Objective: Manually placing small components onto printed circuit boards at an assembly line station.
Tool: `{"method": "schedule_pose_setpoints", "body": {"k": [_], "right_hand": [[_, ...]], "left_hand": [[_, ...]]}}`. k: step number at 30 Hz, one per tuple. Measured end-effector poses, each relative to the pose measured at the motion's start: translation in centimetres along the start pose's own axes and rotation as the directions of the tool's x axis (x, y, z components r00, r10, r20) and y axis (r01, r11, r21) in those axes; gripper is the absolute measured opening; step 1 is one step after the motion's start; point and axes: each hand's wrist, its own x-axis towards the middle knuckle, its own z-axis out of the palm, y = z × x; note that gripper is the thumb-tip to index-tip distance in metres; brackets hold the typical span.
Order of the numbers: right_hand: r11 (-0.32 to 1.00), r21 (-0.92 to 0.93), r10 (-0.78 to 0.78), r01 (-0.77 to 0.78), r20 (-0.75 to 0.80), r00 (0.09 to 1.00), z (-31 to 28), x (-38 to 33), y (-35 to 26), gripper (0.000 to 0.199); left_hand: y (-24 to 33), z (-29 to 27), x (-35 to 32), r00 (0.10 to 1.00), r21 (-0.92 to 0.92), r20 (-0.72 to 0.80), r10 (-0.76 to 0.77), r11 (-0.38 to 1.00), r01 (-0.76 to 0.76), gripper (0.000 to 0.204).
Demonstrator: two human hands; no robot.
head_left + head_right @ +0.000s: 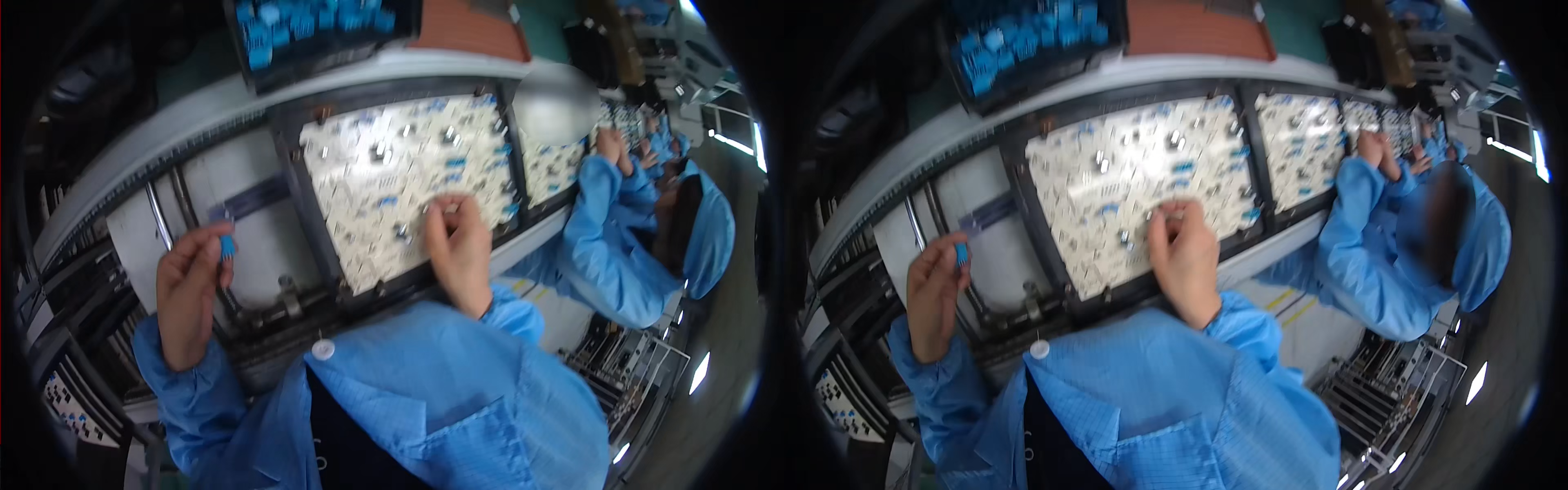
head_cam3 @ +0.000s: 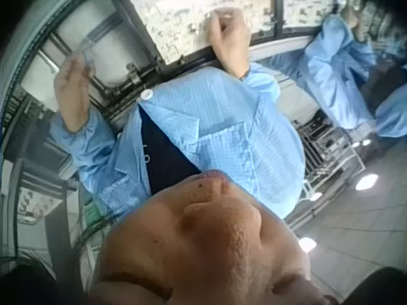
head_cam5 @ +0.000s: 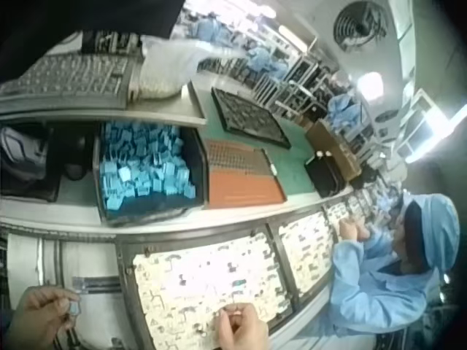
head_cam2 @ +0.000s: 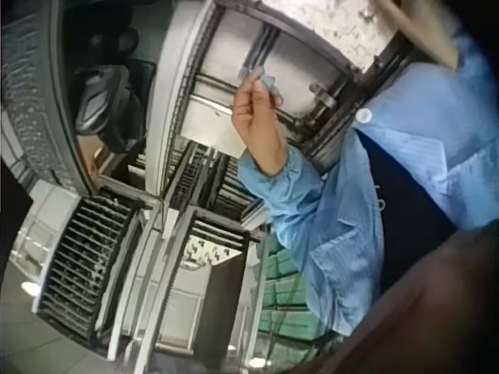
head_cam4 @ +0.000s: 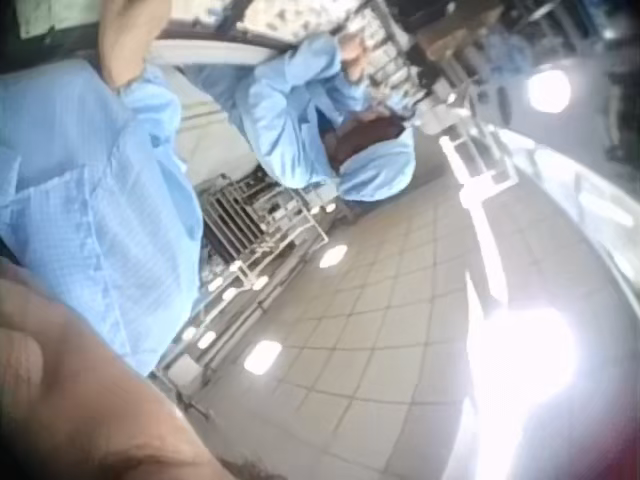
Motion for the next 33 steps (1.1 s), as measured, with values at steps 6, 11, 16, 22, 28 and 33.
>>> {"method": "schedule_pose_setpoints", "body": {"k": [6,11,16,22,28,33], "right_hand": [[0.992,-0.059,-0.113,0.111,-0.027,0.993,0.8,0.5,-0.4,0.015],[0.98,-0.136,-0.157,0.145,-0.082,0.984,-0.2,0.2,-0.4,0.016],[0.982,-0.116,-0.156,0.147,-0.076,0.985,-0.2,0.5,0.2,0.019],[0.969,-0.091,-0.24,0.23,-0.117,0.964,0.1,0.4,0.8,0.017],[0.957,-0.138,-0.271,0.253,-0.135,0.953,0.3,0.9,1.6,0.018],[0.961,-0.118,-0.26,0.249,-0.09,0.961,0.7,1.0,1.6,0.02]], "left_hand": [[1.0,-0.4,-0.8,0.999,-0.059,-0.03,0.027,0.998,-0.029,0.021],[1.3,0.9,-0.7,0.998,-0.067,0.012,0.054,0.996,-0.054,0.021],[0.2,-0.3,0.1,0.995,-0.05,0.022,0.101,0.994,-0.1,0.02],[0.1,-0.4,0.5,0.988,0.009,-0.02,0.155,0.988,-0.155,0.019],[-0.4,-1.1,1.5,0.981,0.049,-0.004,0.194,0.98,-0.194,0.021],[-0.8,-1.7,1.6,0.978,0.058,-0.014,0.206,0.977,-0.205,0.022]]}}
